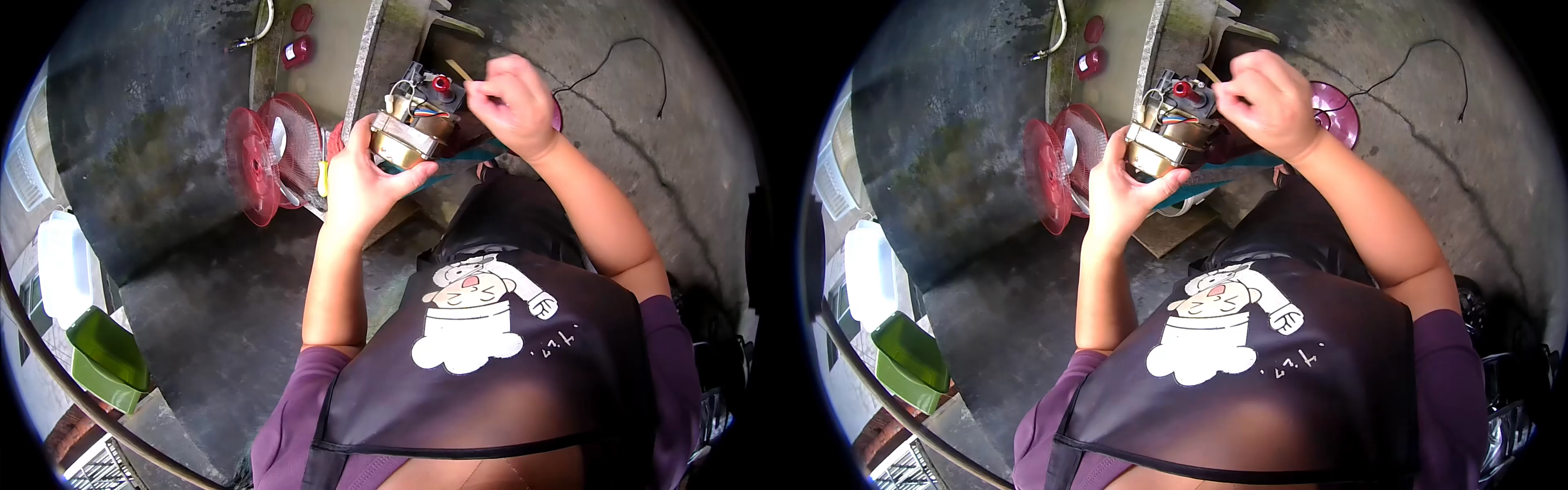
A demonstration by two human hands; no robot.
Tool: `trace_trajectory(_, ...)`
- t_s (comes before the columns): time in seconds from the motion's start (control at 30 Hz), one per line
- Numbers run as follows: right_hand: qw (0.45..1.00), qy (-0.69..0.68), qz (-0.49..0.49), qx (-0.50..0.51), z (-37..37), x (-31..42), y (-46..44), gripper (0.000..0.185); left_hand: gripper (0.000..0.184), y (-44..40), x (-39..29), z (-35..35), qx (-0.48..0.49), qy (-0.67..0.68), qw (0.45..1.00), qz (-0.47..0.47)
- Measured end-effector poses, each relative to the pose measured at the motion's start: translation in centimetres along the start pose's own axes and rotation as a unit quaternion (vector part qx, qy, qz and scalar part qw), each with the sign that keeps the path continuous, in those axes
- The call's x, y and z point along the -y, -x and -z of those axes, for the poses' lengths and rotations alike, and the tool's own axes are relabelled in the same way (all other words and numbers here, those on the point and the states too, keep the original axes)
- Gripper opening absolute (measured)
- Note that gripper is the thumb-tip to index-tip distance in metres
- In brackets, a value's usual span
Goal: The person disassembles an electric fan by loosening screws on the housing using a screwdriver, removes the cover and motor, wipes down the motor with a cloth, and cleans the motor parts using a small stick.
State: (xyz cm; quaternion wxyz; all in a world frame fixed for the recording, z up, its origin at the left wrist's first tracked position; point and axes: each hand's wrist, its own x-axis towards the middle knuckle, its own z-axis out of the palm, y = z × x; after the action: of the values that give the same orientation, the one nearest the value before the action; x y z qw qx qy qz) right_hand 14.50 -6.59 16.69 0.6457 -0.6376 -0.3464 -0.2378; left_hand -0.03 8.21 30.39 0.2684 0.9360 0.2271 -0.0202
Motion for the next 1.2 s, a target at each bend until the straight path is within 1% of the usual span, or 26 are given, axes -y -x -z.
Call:
trace_trajectory(0.03, 1.0, 0.01, -0.023, -0.019, 0.5, 0.1, 0.4, 0.023, 0.086, 0.1, 0.0, 0.1, -0.002, 0.01, 1.0, 0.007)
trace_trajectory(0.1, 0.997, 0.007, -0.068, -0.023, 1.7, 0.3, 0.3, 0.021, 0.087, 0.3, 0.1, 0.1, -0.003, -0.003, 1.0, 0.004)
trace_trajectory(0.17, 0.996, -0.006, -0.085, -0.004, 3.2, 1.0, 0.0, 0.02, 0.087, 0.6, 0.5, -0.2, -0.028, -0.03, 0.999, -0.027)
trace_trajectory(0.23, 0.973, -0.137, -0.178, 0.044, 4.7, 1.7, 0.4, 0.019, 0.087, 0.8, 0.5, 0.0, -0.021, -0.029, 0.999, -0.017)
trace_trajectory(0.27, 0.972, -0.167, -0.158, 0.051, 5.1, 2.5, 0.5, 0.018, 0.087, 0.9, 1.0, 0.0, -0.017, -0.018, 0.999, -0.02)
trace_trajectory(0.37, 0.978, -0.153, -0.048, 0.136, 5.3, 3.8, -1.5, 0.019, 0.089, 0.7, 0.8, 0.1, -0.011, 0.005, 1.0, -0.028)
trace_trajectory(0.43, 0.979, -0.127, -0.031, 0.154, 4.4, 3.8, -1.5, 0.019, 0.089, 0.6, 1.2, 0.1, -0.003, 0.004, 0.999, -0.032)
trace_trajectory(0.5, 0.98, -0.118, -0.001, 0.163, 3.2, 3.5, -1.0, 0.016, 0.089, 0.5, 1.1, 0.4, 0.007, 0.003, 1.0, -0.029)
trace_trajectory(0.53, 0.98, -0.118, -0.003, 0.162, 2.8, 3.4, -0.9, 0.016, 0.09, 0.3, 1.1, 0.5, 0.014, 0.0, 1.0, -0.025)
trace_trajectory(0.6, 0.977, -0.035, 0.061, 0.199, 2.5, 3.5, -0.7, 0.012, 0.091, 0.2, 1.7, 0.6, 0.02, 0.016, 0.999, -0.025)
trace_trajectory(0.73, 0.977, -0.035, 0.056, 0.203, 2.9, 3.1, -0.4, 0.011, 0.093, 0.0, 2.4, 0.6, 0.025, 0.051, 0.998, -0.022)
trace_trajectory(0.97, 0.982, 0.037, 0.064, 0.172, 1.9, 3.7, 0.1, 0.011, 0.094, 0.1, 2.4, 0.4, 0.029, 0.07, 0.997, -0.014)
trace_trajectory(1.03, 0.984, 0.002, 0.05, 0.174, 2.1, 4.1, 1.1, 0.011, 0.095, 0.2, 2.8, 0.4, 0.032, 0.065, 0.997, -0.015)
trace_trajectory(1.07, 0.984, -0.037, 0.039, 0.168, 1.9, 4.2, 2.0, 0.012, 0.096, 0.3, 3.0, 0.4, 0.036, 0.062, 0.997, -0.017)
trace_trajectory(1.1, 0.984, -0.036, 0.035, 0.168, 2.4, 4.3, 1.8, 0.012, 0.096, 0.4, 3.1, 0.3, 0.04, 0.062, 0.997, -0.015)
trace_trajectory(1.17, 0.987, -0.079, -0.003, 0.139, 4.1, 4.7, 0.9, 0.017, 0.098, 0.9, 3.4, 0.2, 0.031, 0.115, 0.993, -0.001)
trace_trajectory(1.2, 0.985, -0.108, -0.025, 0.129, 4.6, 4.6, 1.0, 0.02, 0.099, 1.2, 4.0, 0.3, 0.032, 0.115, 0.993, 0.01)
